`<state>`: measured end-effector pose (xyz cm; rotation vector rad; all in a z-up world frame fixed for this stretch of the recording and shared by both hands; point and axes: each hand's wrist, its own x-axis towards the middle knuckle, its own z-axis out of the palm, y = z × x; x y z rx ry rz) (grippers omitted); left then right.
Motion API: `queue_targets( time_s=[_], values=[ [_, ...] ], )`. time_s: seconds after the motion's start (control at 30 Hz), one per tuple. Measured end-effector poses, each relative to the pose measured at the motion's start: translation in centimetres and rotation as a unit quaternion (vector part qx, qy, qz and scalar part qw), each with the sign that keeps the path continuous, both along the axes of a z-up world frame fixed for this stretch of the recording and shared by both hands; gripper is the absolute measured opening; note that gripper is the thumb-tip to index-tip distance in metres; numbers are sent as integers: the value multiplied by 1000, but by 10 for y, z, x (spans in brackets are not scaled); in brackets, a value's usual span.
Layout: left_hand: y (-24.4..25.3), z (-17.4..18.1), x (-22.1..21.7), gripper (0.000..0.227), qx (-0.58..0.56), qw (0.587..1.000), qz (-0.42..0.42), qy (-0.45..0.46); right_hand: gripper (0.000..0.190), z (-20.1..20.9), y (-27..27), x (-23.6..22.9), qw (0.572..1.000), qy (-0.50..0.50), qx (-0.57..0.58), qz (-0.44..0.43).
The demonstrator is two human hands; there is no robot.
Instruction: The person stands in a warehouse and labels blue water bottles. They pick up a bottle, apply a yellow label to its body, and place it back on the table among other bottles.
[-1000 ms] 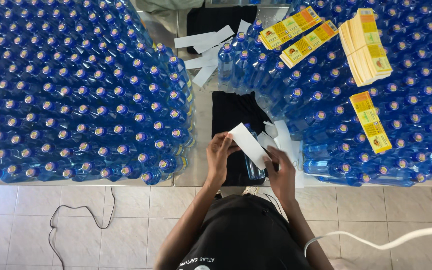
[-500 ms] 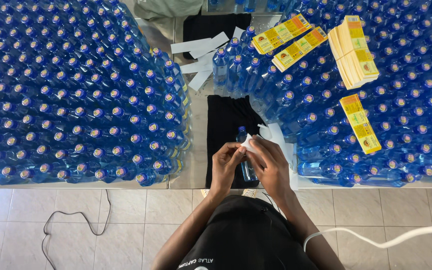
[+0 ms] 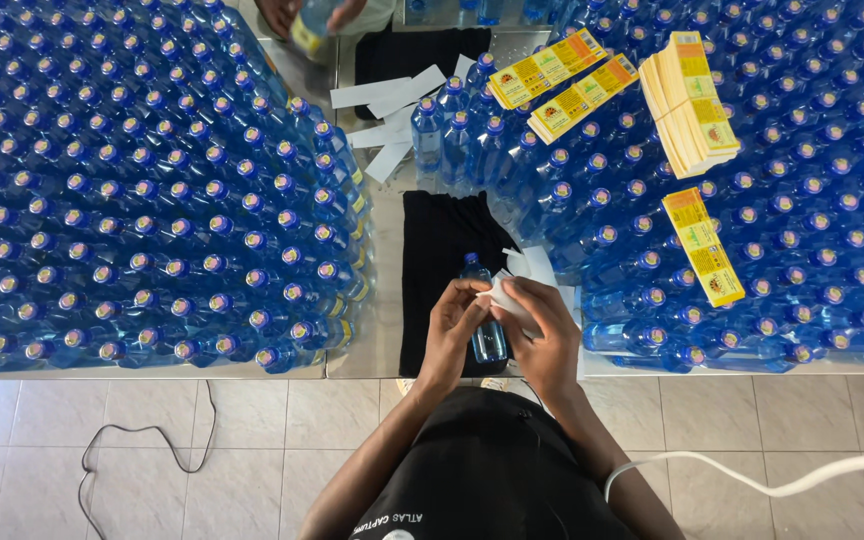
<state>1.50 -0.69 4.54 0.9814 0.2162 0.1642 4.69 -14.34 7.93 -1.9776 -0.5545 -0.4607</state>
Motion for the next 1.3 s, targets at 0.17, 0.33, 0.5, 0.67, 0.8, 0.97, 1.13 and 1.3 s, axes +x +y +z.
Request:
queue_targets(
  time_s=[0.17, 0.33, 0.5, 0.67, 0.8, 0.97, 1.13, 1.3],
  values=[
    [-2, 2, 1, 14, 64, 998, 10, -12, 38, 6, -3, -4, 1000, -25, -15, 2],
    [-7, -8, 2, 17, 64, 998, 11, -2, 31, 11, -15, -7, 999, 27, 33, 24],
    [-3, 5, 2, 23, 74, 997, -16, 16, 38, 9, -26, -4, 963, 254, 92, 5],
    [-5, 7, -8, 55, 99, 991, -84, 12, 33, -7, -29, 9, 873, 342, 333, -99],
    [-4, -3, -20, 50, 78, 992, -73, 71, 22, 21, -28, 14, 811, 328, 472, -109],
    [8, -4, -13, 29, 79, 995, 6, 61, 43, -33, -47, 13, 956, 112, 208, -173],
    [9, 0, -15, 23, 153, 987, -2, 46, 46, -27, -43, 12, 976, -152, -154, -7],
    [5, 28, -17, 19, 122, 992, -8, 43, 48, -9, -30, 13, 972, -120, -181, 95]
  ],
)
